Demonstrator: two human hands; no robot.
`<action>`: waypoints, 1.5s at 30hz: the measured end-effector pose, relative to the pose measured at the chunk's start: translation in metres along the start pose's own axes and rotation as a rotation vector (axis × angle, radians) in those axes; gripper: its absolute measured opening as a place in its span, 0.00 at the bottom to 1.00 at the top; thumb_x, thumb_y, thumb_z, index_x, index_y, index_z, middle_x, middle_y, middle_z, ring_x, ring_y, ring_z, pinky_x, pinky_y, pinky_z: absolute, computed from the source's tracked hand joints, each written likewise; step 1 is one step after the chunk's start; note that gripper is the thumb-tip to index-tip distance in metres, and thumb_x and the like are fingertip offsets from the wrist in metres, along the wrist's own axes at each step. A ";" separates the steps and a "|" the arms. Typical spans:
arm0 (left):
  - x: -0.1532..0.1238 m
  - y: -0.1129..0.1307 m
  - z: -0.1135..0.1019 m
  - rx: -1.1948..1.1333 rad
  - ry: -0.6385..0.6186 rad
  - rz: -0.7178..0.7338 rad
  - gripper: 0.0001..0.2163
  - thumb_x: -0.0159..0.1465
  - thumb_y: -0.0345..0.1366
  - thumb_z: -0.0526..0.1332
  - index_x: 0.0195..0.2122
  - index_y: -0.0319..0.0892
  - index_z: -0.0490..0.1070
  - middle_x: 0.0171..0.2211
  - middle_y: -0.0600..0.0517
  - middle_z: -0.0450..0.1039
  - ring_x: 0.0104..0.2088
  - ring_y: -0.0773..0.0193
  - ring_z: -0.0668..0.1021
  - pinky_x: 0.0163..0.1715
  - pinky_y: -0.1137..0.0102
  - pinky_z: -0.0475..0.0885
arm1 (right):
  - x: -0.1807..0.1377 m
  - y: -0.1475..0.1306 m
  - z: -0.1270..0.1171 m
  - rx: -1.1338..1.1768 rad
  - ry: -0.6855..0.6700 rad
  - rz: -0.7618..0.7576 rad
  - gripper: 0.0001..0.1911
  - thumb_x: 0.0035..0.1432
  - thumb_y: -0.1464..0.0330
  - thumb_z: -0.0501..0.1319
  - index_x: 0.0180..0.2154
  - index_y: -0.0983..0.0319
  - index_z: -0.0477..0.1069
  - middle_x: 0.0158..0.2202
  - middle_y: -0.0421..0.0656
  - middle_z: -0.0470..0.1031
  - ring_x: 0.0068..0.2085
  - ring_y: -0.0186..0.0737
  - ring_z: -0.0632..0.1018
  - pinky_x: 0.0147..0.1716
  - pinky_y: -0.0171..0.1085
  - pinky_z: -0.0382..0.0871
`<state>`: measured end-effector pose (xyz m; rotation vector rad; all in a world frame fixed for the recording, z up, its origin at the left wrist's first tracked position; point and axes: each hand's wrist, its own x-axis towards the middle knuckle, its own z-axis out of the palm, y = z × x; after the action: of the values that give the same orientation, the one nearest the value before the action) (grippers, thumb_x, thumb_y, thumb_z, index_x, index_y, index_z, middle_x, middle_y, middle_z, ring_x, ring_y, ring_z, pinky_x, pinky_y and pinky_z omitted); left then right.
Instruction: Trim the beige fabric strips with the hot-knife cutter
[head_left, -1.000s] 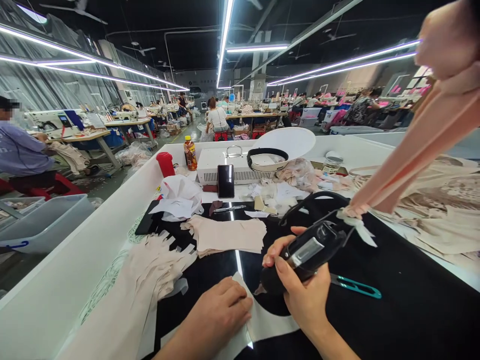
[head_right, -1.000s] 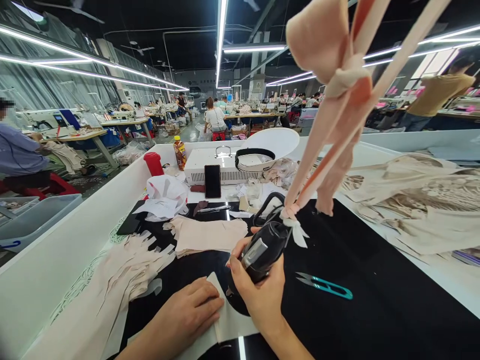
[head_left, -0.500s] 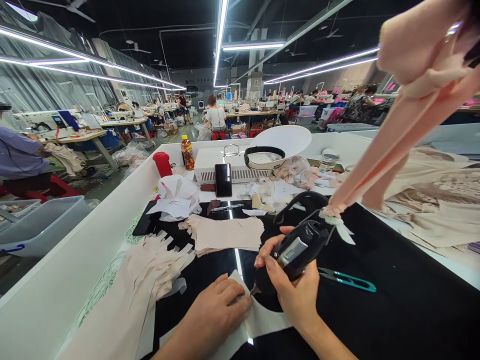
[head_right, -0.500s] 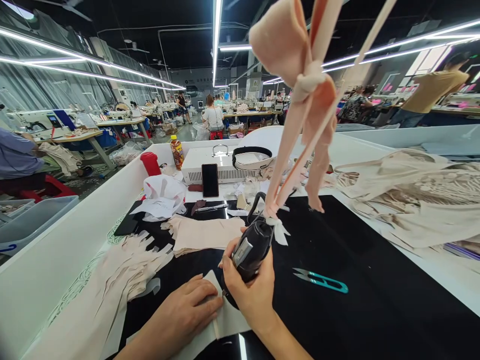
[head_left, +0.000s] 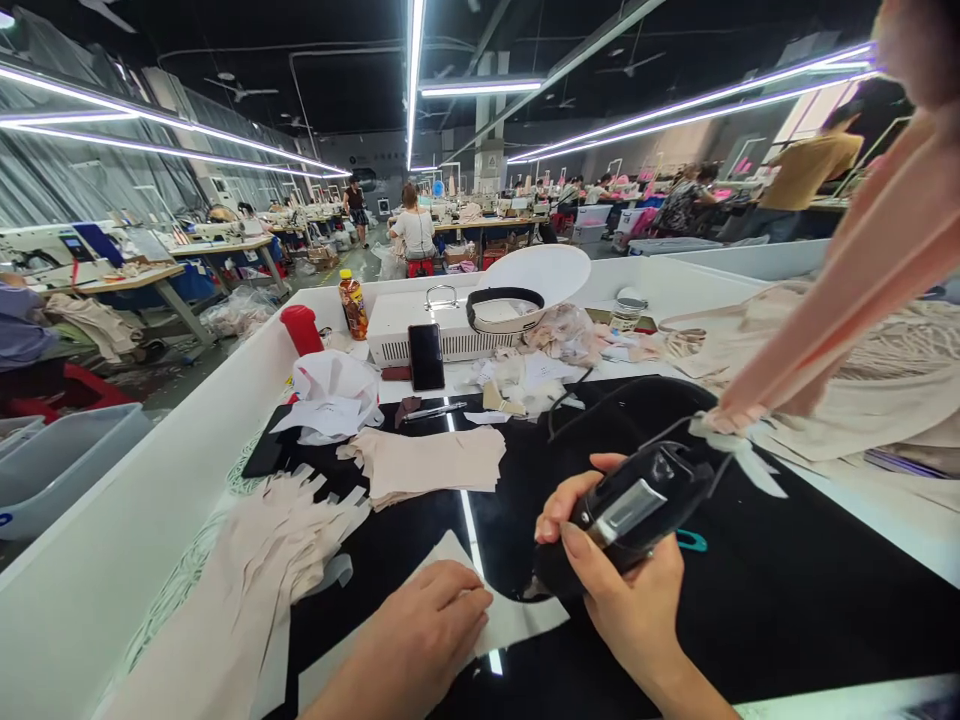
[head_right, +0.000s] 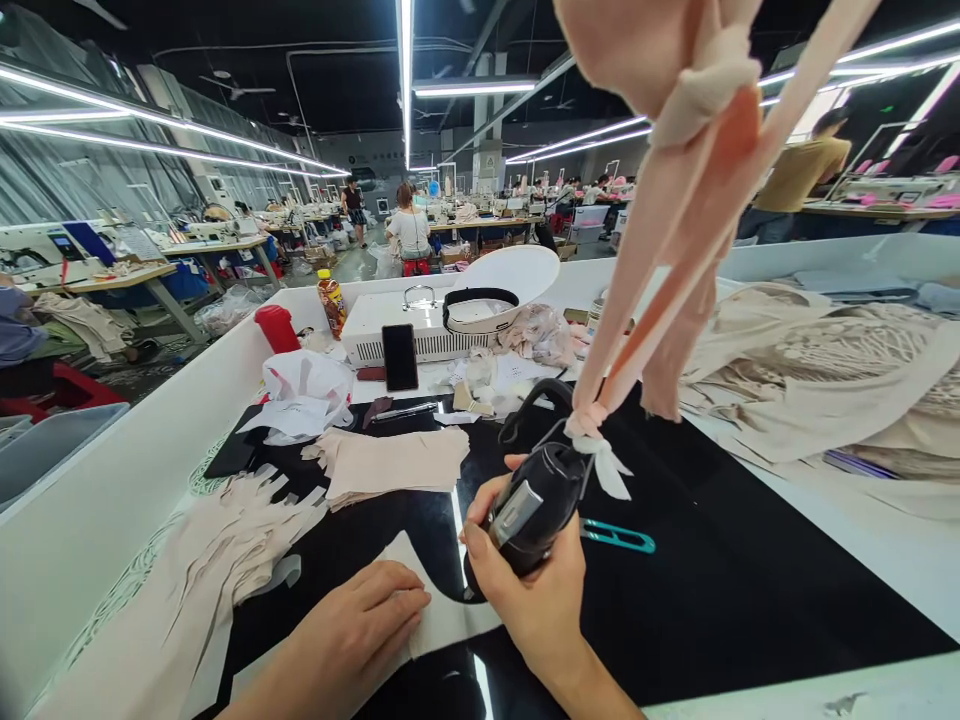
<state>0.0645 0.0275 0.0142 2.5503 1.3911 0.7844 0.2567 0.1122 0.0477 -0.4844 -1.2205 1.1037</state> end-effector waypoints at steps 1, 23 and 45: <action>0.001 0.003 0.002 -0.003 -0.002 -0.013 0.10 0.77 0.28 0.51 0.48 0.40 0.72 0.44 0.48 0.76 0.43 0.62 0.80 0.46 0.69 0.80 | -0.001 -0.001 -0.002 -0.001 -0.006 0.001 0.22 0.65 0.71 0.68 0.56 0.51 0.65 0.35 0.36 0.75 0.30 0.34 0.77 0.31 0.36 0.76; 0.000 0.010 0.032 0.407 0.092 0.128 0.20 0.81 0.37 0.41 0.51 0.38 0.73 0.39 0.46 0.77 0.40 0.57 0.82 0.39 0.68 0.80 | -0.008 -0.017 0.001 -0.077 0.041 -0.081 0.26 0.56 0.79 0.65 0.53 0.52 0.67 0.31 0.35 0.75 0.27 0.33 0.77 0.27 0.32 0.78; 0.000 0.017 0.030 0.427 0.093 0.134 0.20 0.81 0.39 0.42 0.51 0.37 0.72 0.39 0.47 0.79 0.41 0.58 0.82 0.41 0.69 0.79 | -0.008 -0.017 -0.003 -0.125 0.033 -0.078 0.24 0.59 0.78 0.65 0.53 0.54 0.64 0.31 0.36 0.74 0.27 0.34 0.77 0.28 0.34 0.77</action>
<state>0.0926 0.0221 -0.0057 2.9883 1.5753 0.6942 0.2670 0.0985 0.0558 -0.5438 -1.2741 0.9539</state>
